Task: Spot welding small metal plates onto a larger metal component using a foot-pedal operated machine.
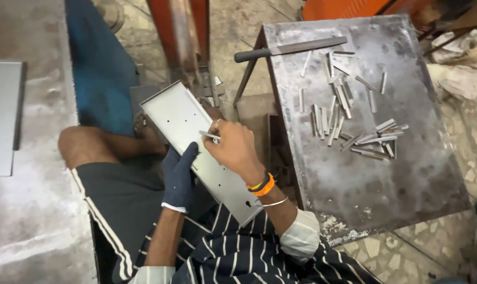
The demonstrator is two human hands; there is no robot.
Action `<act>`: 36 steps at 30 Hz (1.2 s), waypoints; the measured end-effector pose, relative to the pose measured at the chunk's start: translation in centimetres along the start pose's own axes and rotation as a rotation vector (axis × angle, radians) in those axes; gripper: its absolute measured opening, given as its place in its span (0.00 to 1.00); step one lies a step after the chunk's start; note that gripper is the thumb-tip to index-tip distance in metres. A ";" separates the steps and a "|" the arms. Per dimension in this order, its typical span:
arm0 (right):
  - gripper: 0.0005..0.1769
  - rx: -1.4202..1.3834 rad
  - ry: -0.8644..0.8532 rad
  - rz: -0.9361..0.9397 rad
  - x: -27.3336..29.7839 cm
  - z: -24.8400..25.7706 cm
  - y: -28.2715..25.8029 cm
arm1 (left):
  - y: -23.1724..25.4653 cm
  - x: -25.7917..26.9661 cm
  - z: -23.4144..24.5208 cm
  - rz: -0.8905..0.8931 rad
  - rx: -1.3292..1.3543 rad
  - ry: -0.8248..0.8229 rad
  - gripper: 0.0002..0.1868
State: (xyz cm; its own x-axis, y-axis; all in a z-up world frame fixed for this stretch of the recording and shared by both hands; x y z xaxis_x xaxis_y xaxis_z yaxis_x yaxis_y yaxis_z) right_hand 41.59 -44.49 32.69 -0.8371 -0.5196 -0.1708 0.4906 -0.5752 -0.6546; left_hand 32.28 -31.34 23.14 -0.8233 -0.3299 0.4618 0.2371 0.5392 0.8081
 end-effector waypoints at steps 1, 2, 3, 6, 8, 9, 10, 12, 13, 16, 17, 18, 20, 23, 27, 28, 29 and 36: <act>0.15 0.027 -0.003 -0.011 -0.1 -0.4 -0.6 | -0.3 -0.3 0.6 -0.041 -0.019 0.000 0.20; 0.17 0.055 -0.005 -0.021 -0.1 -0.9 -1.2 | -0.7 -0.7 1.2 -0.082 -0.039 0.001 0.19; 0.17 0.055 -0.014 -0.014 0.1 -0.4 -1.8 | -0.6 -0.7 1.3 -0.084 -0.032 0.010 0.19; 0.18 -0.066 0.053 -0.061 0.9 1.4 -2.7 | -0.7 -0.6 1.5 -0.055 0.024 0.014 0.19; 0.17 -0.169 0.131 -0.094 1.3 2.8 -2.7 | -0.3 -0.7 1.3 -0.073 -0.047 0.004 0.22; 0.17 -0.168 0.125 -0.089 1.6 2.5 -2.1 | -0.3 -0.8 1.3 -0.075 -0.041 0.008 0.22; 0.14 -0.178 0.141 -0.016 1.9 2.3 -1.8 | -0.4 -0.8 1.2 -0.074 -0.046 0.016 0.22; 0.12 -0.187 0.155 0.056 2.2 1.9 -2.6 | -0.3 -0.9 1.1 -0.071 -0.051 0.023 0.22; 0.10 -0.122 0.157 0.050 2.2 2.0 -3.6 | -0.1 -0.7 0.8 -0.081 -0.003 0.004 0.22; 0.07 0.059 0.206 0.144 2.4 0.8 -4.5 | 0.1 -0.5 0.6 -0.111 -0.021 0.012 0.22; 0.05 0.171 0.252 0.245 2.6 0.2 -4.9 | 0.3 -0.4 0.8 -0.130 -0.089 0.040 0.21; 0.05 0.169 0.248 0.248 2.8 0.1 -5.4 | 0.2 -0.4 0.9 -0.130 -0.086 0.045 0.21; 0.09 0.162 0.169 0.316 3.0 -0.5 -6.7 | 0.2 -0.5 1.3 -0.174 -0.072 0.087 0.19; 0.18 0.192 0.130 0.379 3.5 -1.1 -6.9 | 0.3 -0.6 1.7 -0.179 -0.073 0.116 0.18; 0.15 0.173 0.193 0.314 2.9 -0.7 -5.4 | 1.3 0.1 1.6 -0.169 -0.027 0.113 0.19; 0.15 0.181 0.249 0.251 2.6 0.0 -4.7 | 1.5 0.1 1.6 -0.148 0.000 0.108 0.19; 0.16 0.190 0.305 0.186 2.4 0.7 -4.0 | 1.6 0.2 1.5 -0.126 0.028 0.101 0.19; 0.21 0.234 0.179 0.196 2.4 1.3 -2.7 | 3.9 1.4 0.3 -0.160 -0.040 0.087 0.18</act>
State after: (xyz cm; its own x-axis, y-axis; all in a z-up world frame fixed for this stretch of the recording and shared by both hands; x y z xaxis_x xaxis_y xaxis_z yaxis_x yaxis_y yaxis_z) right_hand 38.58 -45.04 35.00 -0.7404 -0.5277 -0.4163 0.6711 -0.6154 -0.4135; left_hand 31.87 -29.48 26.82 -0.8049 -0.4760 0.3544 0.1284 0.4433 0.8871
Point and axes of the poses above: each hand's wrist, its own x-axis away from the middle knuckle, its own z-axis out of the back of the hand, y = z × x, the point moved 5 cm from there along -x, towards the middle knuckle, and after that the axes turned 11 degrees about z, right-handed, at the moved point
